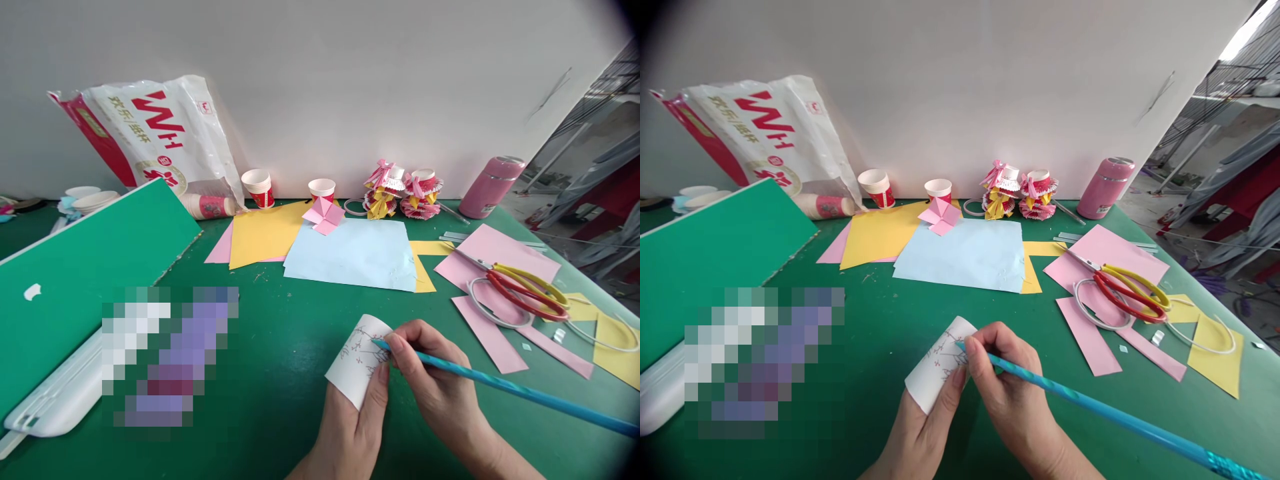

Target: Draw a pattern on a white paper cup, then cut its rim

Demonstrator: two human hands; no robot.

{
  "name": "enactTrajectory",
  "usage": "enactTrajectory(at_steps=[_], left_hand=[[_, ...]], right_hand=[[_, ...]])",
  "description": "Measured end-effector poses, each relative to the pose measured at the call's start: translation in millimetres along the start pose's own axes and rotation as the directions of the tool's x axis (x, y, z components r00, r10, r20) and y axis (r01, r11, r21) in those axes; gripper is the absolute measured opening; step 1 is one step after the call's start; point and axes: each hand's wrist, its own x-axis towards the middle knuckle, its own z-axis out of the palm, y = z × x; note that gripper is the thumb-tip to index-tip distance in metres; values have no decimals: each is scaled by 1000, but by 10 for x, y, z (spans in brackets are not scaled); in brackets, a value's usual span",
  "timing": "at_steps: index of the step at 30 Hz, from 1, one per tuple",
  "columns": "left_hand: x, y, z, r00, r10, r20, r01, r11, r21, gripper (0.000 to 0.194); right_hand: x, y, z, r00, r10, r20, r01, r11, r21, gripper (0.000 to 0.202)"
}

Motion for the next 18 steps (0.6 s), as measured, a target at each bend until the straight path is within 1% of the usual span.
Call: enactTrajectory(at_steps=[4,6,7,9,10,11,12,13,15,17,18], left_hand=[[4,3,8,1000,6,9,-6,1000,-24,31],[0,19,7,1000,6,21,-6,1000,-6,32],[-5,30,2,1000,-7,22,7,1000,4,33],[-17,51,-18,996,-91,-25,92,995,28,37],[-21,59,-34,985,-156,-72,159,987,34,40],[-23,64,-51,966,-227,-124,232,972,24,42],[-19,68,-68,939,-299,-171,303,953,-2,44],[-10,72,-81,918,-351,-184,345,936,-60,43],[24,89,-91,905,-405,-126,370,900,-231,40],[72,129,-71,893,-443,-82,380,838,-392,42],[96,158,-53,895,-441,-72,363,812,-456,44]], right_hand=[[-3,-6,7,1000,12,-8,-12,1000,18,21],[-1,3,10,999,35,-2,-35,996,86,19],[4,8,8,999,52,-9,-50,987,151,17],[28,15,-3,993,98,-65,-72,945,320,14],[47,15,-14,986,122,-116,-65,912,405,13],[70,11,-27,974,144,-173,-46,879,474,14],[95,4,-40,958,165,-233,-19,851,524,14],[119,-3,-54,943,182,-280,3,833,553,14],[158,-12,-74,922,211,-326,13,822,570,14],[176,-4,-78,914,237,-328,-18,834,552,15],[176,6,-75,913,250,-323,-40,841,539,17]])
